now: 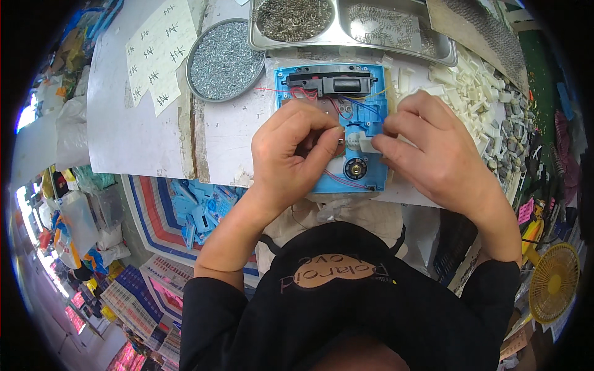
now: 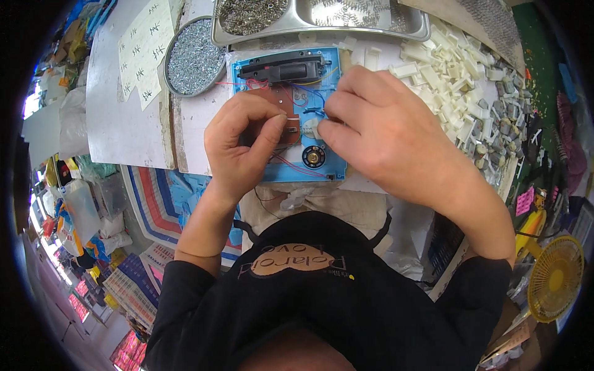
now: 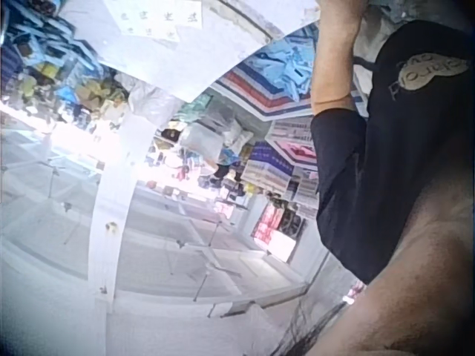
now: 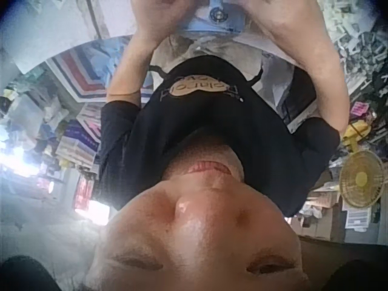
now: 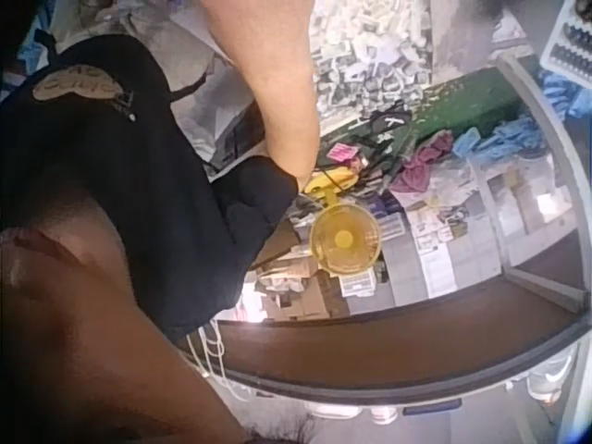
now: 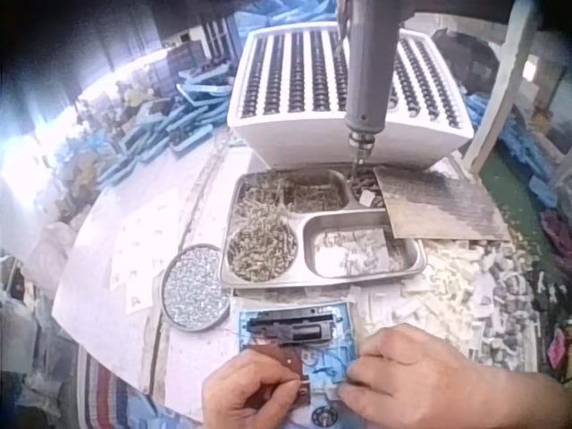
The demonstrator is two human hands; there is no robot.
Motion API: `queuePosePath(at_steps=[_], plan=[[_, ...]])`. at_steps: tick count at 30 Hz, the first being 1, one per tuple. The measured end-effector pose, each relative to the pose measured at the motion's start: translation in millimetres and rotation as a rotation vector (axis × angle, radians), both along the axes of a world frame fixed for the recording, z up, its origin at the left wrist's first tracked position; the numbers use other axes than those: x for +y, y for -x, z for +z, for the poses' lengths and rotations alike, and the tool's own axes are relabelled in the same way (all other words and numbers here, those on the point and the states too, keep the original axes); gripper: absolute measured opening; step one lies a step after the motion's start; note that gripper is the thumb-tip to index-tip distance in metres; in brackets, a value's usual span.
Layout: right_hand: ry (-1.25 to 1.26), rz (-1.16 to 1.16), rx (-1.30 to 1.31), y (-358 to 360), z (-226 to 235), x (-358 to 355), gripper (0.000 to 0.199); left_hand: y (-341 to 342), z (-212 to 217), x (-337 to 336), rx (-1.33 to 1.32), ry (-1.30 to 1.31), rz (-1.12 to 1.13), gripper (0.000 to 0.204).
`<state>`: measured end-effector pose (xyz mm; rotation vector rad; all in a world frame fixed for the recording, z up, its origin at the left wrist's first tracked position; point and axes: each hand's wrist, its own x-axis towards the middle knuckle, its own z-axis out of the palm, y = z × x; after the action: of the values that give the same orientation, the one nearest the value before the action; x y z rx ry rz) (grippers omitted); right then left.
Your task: Assembling internal electronic and mechanical components into a blue plastic toy casing, involving soldering and screw fastening.
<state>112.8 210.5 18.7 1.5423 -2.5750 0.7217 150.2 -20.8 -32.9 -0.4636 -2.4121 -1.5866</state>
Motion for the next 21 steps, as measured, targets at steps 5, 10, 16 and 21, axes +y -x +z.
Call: queuePosePath(at_steps=[5,10,16,21], plan=[[0.104,-0.023,-0.032,-2.8,-9.7,-2.3,0.037,0.2,-1.8,-1.2,-0.005,-0.02,-0.006,0.01],[0.308,-0.155,-0.185,-9.8,-47.7,13.6,0.033,0.5,-1.4,-1.6,0.008,-0.026,-0.022,0.01],[0.244,-0.15,-0.126,-13.5,-45.8,-5.0,0.028,-2.6,-2.9,-1.3,-0.03,-0.046,-0.008,0.009],[0.061,-0.185,-0.071,-25.9,-37.6,-3.8,0.035,-2.0,-0.7,-1.2,-0.009,-0.026,-0.003,0.009]])
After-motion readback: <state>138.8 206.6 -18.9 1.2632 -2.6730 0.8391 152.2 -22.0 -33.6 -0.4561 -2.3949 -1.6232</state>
